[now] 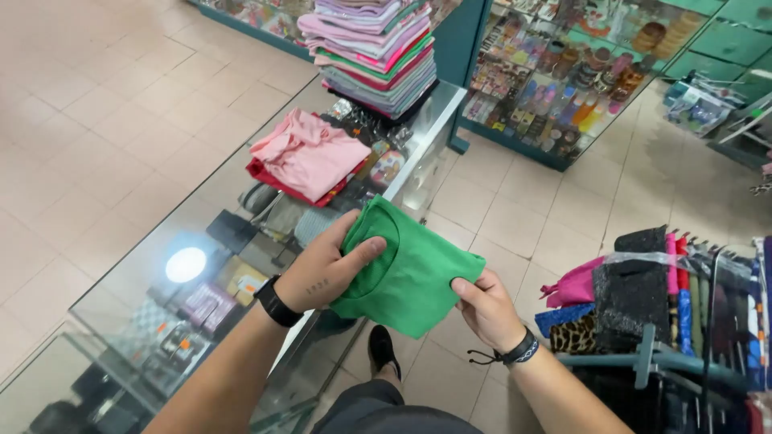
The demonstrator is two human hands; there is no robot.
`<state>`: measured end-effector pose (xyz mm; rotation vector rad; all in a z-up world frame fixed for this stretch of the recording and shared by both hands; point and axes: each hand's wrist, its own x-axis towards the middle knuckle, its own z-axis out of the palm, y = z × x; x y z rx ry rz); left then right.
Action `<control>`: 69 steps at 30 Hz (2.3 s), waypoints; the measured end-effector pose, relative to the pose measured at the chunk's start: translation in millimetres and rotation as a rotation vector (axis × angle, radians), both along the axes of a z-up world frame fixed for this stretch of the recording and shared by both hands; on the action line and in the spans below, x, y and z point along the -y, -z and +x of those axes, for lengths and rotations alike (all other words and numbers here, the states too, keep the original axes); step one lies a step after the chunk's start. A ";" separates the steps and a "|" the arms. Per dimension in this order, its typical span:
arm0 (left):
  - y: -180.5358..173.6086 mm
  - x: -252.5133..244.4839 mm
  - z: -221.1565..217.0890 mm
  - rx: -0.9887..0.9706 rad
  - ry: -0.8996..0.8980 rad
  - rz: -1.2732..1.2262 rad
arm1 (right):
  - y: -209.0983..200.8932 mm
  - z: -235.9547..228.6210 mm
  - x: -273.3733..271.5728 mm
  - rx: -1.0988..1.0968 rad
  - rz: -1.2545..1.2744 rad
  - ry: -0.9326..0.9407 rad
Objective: Folding and stacking small children's shirts on a glass display counter in a retail store.
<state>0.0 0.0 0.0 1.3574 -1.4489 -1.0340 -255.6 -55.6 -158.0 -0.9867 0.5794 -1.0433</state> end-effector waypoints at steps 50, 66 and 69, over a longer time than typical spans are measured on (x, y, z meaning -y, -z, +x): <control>-51.5 657.5 266.0 0.595 -0.348 0.535 | -185.6 245.5 737.8 -0.693 -1.167 -0.596; -16.5 573.8 229.1 0.671 -0.595 0.095 | -173.6 274.0 674.3 -0.326 -2.105 -0.922; -4.3 530.0 222.3 0.740 -0.754 -0.147 | -174.8 278.4 678.6 -0.249 -2.206 -0.853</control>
